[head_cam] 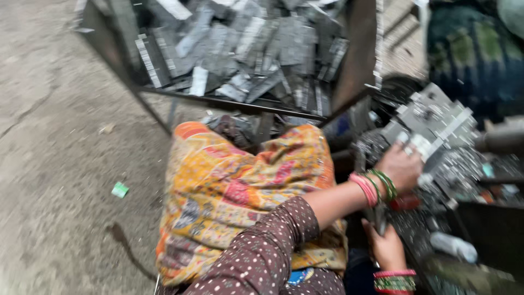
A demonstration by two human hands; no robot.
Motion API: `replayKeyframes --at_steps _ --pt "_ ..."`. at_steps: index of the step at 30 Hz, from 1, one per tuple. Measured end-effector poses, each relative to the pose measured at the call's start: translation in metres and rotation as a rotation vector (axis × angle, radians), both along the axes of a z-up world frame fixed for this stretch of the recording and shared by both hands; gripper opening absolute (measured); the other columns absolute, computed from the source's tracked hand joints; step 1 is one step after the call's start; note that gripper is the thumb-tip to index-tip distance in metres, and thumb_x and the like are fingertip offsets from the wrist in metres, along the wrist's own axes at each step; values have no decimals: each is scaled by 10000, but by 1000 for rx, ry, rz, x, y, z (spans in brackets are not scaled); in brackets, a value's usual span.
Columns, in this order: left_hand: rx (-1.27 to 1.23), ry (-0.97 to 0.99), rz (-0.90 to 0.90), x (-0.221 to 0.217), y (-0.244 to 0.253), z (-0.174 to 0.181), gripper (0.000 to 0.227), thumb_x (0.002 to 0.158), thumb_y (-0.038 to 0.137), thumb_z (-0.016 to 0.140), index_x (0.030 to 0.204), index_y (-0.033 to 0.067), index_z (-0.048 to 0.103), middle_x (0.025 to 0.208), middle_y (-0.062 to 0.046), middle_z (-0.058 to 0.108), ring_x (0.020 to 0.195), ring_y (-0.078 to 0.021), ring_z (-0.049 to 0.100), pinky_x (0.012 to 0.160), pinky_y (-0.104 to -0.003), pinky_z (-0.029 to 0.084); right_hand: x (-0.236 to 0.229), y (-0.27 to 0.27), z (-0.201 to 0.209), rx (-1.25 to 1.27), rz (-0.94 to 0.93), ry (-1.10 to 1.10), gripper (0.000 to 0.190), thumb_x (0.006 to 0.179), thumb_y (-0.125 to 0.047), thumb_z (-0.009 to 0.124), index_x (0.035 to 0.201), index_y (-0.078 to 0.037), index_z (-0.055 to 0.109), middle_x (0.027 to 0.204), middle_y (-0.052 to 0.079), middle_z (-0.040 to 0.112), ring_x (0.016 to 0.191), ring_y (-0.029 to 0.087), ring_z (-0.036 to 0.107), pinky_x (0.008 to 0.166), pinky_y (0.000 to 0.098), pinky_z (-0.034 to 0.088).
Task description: The person sits at a drill press and repeatedly picks up metal hinge pieces from a nearby bin. They place each piece into the machine's jig, operate the lever to drill, and then remove the finished piece to return it to the bin.
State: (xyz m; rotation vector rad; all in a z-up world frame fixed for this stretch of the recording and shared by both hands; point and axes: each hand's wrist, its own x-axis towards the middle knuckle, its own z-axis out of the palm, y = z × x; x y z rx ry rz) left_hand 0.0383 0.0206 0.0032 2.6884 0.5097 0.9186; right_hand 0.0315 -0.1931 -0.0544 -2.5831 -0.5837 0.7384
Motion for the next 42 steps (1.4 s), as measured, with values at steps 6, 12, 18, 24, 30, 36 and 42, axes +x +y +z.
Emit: replayKeyframes --at_steps 6,12,18,24,30,36,42 --pt "-40 26 -94 15 4 -17 236 855 174 600 984 38 744 1073 -158 697 1186 -318 630 1079 -504 404 -18 -3 -2 92 -38 -80 409 838 -425 760 942 -37 679 803 156 731 736 287 708 714 412 538" --pt "74 -30 -75 6 4 -17 333 935 186 550 1132 -15 728 1308 -196 658 1292 -331 571 1156 -523 379 -40 -1 -28 122 -59 -185 421 837 -434 747 960 -46 640 844 201 728 806 397 724 719 461 561" --pt "95 -38 -82 1 10 -7 345 898 207 553 1092 -17 731 1263 -199 663 1270 -335 592 1121 -523 398 -63 9 -52 176 -86 -206 355 902 -404 684 979 -60 641 861 216 735 824 428 711 701 494 545" --pt "76 104 -131 -4 10 3 299 955 165 552 1115 -18 727 1213 -198 668 1259 -349 606 1148 -507 407 -28 -4 -38 12 -77 -130 441 842 -452 747 948 -42 626 853 232 728 820 425 716 731 476 550" --pt "117 20 -88 -11 8 -1 325 894 178 565 1097 -19 726 1297 -215 653 1271 -329 597 1119 -492 411 -46 -15 -122 70 -136 -210 512 865 -484 698 1109 -51 577 861 248 722 811 457 709 701 523 539" --pt "95 -17 -101 -15 15 -3 345 892 183 546 1109 -16 726 1332 -203 641 1283 -324 581 1122 -513 398 -36 -14 -137 -56 -136 -186 595 887 -525 674 1217 -51 531 879 281 708 823 490 692 691 557 531" --pt "94 140 -84 17 12 -10 318 929 173 530 1093 -7 735 1183 -206 676 1209 -344 615 1145 -499 391 -26 -40 -99 98 -96 -107 512 874 -535 694 993 -42 622 839 239 736 781 426 731 706 499 558"
